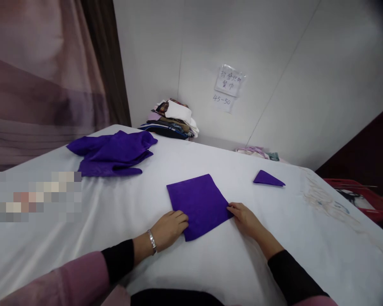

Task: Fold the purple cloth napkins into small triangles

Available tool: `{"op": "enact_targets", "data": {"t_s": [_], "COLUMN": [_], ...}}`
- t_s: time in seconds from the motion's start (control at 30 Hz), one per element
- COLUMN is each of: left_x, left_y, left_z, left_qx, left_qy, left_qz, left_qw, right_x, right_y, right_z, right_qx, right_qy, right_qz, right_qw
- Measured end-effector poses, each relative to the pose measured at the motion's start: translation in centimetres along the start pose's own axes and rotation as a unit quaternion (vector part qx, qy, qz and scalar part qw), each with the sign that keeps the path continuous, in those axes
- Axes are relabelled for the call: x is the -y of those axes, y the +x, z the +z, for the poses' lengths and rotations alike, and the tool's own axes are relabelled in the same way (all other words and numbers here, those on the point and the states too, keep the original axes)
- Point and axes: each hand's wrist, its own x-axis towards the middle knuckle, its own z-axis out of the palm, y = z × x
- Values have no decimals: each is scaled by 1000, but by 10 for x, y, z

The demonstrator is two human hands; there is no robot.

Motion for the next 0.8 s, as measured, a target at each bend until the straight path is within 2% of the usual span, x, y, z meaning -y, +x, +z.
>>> {"op": "enact_targets", "data": {"t_s": [0.13,0.27,0.47,0.63,0.7,0.8], "left_x": [-1,9,64,104,108,98], "left_y": [3,2,-18,-33,-37,-43], "left_z": [1,-9,-16,-9,-9,-16], "left_qx": [25,13,-57,-43,-33,-34], "left_qy": [13,-41,-114,-115,-119,-122], "left_qz": [-4,-27,-36,-58,-75,-97], "left_qw": [1000,999,991,991,990,987], "right_x": [-2,5,43,56,54,49], "right_y": [0,0,-8,-6,-2,7], "right_z": [0,-4,4,16,15,12], "right_qx": [-3,7,-15,-77,-79,-40], "right_qy": [2,-25,-14,5,1,-10], "right_qz": [1,-16,-92,-159,-174,-189], "right_qw": [1000,1000,996,984,982,981]}}
